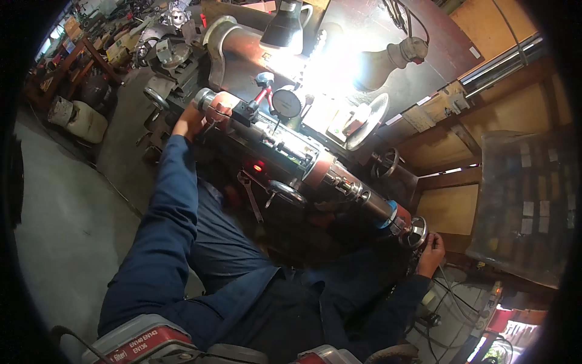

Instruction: The person uses a large industrial sharpening machine to sharpen a metal component, checking the alignment with a dial indicator and adjusting the component by hand and with a blue tool before bringing the grinding wheel into contact.

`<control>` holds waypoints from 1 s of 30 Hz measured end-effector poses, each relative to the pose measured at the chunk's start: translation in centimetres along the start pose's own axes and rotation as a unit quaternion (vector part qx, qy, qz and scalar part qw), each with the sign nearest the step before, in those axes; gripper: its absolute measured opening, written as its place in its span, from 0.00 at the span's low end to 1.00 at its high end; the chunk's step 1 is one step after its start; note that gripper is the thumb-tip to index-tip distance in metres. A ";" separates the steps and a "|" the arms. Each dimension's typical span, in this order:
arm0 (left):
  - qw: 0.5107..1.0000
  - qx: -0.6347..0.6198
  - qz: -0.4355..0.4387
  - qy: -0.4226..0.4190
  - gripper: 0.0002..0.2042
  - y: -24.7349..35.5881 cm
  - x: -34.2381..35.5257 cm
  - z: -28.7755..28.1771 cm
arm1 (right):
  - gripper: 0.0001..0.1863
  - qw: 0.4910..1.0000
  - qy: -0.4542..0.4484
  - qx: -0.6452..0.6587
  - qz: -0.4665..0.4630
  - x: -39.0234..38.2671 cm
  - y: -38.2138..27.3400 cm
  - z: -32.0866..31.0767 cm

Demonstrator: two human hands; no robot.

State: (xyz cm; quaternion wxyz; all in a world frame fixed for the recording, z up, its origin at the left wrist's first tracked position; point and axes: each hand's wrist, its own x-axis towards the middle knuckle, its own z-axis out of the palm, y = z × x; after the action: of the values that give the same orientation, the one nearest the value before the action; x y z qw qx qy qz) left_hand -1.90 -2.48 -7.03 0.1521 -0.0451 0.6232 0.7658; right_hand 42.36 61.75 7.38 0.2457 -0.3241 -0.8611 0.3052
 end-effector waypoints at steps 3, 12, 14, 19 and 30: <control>0.992 -0.066 -0.011 0.106 0.06 1.2 -0.5 0.8 | 0.12 1.000 -0.002 0.024 0.015 1.4 -0.2 1.1; 0.903 -0.200 0.210 0.318 0.15 7.4 -9.6 6.0 | 0.12 0.985 -0.159 0.061 -0.026 0.1 3.2 4.1; 0.896 -0.236 0.252 0.279 0.18 6.6 -12.9 10.1 | 0.13 0.988 -0.149 0.035 0.011 -1.0 4.3 2.6; 0.927 -0.276 0.199 0.159 0.09 -1.0 -19.9 19.1 | 0.15 0.981 -0.187 -0.043 0.004 -2.6 3.4 1.8; 0.957 -0.287 -0.053 0.009 0.07 -2.0 -17.9 23.2 | 0.12 0.970 -0.102 0.215 0.047 -0.7 0.6 -0.5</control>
State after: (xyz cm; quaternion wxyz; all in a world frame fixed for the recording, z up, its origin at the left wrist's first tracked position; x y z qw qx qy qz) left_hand 18.50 17.21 0.82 0.1681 -0.1265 0.3755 0.9026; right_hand 43.39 61.80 7.16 0.2062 -0.2710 -0.7792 0.5261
